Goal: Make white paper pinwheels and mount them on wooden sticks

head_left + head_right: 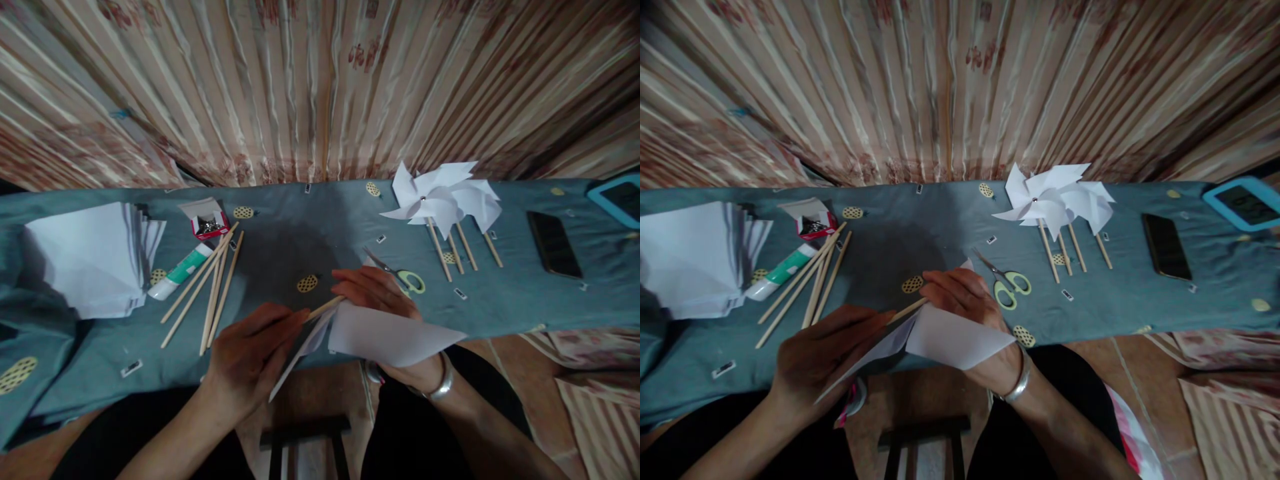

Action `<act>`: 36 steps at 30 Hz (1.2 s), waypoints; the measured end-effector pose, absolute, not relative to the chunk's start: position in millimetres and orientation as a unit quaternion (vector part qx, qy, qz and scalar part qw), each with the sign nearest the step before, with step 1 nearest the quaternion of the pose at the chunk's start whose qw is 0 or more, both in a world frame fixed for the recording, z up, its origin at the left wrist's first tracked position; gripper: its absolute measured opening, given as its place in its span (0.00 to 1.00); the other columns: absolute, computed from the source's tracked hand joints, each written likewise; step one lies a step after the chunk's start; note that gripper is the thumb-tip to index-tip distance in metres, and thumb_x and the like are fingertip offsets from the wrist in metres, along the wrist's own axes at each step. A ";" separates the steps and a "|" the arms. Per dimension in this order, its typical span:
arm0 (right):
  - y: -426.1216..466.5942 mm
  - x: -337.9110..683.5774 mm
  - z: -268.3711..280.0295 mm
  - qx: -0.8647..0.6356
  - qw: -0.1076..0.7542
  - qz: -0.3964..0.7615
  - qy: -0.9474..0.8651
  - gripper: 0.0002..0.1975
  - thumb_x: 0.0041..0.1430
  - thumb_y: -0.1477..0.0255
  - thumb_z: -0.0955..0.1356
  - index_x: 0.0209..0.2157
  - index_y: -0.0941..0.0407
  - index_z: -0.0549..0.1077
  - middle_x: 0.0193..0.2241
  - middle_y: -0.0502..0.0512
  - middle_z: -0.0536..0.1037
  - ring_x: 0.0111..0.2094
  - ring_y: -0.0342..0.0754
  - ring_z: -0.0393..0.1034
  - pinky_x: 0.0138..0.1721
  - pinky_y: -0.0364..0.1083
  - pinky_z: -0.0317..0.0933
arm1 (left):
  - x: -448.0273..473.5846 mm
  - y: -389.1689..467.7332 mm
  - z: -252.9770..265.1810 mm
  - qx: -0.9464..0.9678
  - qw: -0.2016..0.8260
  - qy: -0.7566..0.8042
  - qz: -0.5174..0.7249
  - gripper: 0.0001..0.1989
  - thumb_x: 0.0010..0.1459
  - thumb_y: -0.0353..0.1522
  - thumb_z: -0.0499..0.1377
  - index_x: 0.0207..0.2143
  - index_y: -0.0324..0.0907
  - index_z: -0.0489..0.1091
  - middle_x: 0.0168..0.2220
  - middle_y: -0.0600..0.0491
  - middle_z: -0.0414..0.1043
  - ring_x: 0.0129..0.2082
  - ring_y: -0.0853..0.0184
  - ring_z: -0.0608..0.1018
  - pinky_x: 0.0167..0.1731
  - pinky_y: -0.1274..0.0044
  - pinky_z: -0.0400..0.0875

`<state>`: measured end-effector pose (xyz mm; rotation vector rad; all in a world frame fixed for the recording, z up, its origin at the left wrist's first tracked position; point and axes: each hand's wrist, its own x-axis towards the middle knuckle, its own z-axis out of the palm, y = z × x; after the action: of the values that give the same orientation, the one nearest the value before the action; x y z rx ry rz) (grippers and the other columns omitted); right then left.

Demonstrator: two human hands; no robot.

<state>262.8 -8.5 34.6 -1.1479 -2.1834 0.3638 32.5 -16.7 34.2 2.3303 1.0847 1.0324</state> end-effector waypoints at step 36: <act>15.6 277.5 26.9 -0.553 0.436 0.135 -0.697 0.32 0.61 0.64 0.70 0.64 0.53 0.59 0.63 0.64 0.67 0.63 0.59 0.62 0.61 0.63 0.60 | 57.3 9.4 13.0 0.306 0.661 0.498 0.470 0.13 0.39 0.38 0.73 0.22 0.38 0.78 0.19 0.54 0.70 0.18 0.76 0.65 0.17 0.82 0.56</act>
<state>277.5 15.6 26.9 -1.3766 -1.7342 0.3357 57.3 9.4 13.0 0.6924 1.1265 1.0633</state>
